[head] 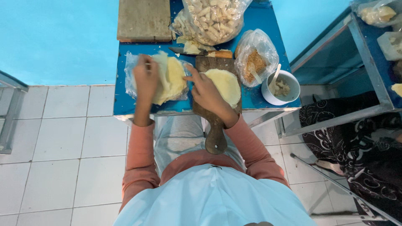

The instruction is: The person sits at a blue table and peels a clear plastic sheet off round dough pieces, stacks the rounds on plastic wrap, then holds each round on a wooden board and trims its edge with a knife, setting trimmed pieces aside.

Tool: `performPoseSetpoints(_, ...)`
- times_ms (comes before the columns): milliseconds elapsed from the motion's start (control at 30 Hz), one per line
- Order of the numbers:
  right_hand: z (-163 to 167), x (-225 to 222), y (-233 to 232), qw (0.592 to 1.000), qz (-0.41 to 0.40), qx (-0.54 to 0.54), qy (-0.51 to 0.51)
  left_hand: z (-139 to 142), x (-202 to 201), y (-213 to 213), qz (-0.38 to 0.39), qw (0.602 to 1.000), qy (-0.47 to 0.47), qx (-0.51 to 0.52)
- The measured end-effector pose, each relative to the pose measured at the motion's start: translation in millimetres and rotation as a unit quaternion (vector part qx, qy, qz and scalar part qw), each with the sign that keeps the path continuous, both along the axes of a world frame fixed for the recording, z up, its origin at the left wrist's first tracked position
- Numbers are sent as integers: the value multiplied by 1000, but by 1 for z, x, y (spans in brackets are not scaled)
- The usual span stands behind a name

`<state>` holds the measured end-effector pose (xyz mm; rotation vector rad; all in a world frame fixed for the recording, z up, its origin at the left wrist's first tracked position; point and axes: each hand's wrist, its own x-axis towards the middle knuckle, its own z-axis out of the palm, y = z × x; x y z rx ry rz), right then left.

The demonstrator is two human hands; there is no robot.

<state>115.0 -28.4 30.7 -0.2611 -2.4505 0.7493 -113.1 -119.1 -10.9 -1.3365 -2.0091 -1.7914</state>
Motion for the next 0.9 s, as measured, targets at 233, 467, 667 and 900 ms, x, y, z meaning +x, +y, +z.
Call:
performPoseSetpoints(233, -1, -1, 1, 1000, -3, 10, -17, 18, -63, -42, -69, 942, -304, 122)
performPoseSetpoints(467, 2, -1, 0, 1000, 1, -4, -16, 44, -87, -64, -35, 893, -366, 260)
performPoseSetpoints(667, 4, -1, 0, 1000, 0, -15, -15, 51, -115, -76, -29, 855, -356, 376)
performPoseSetpoints(900, 5, -1, -6, 995, -38, -64, 63, 69, -97, -75, -112, 900, -264, 327)
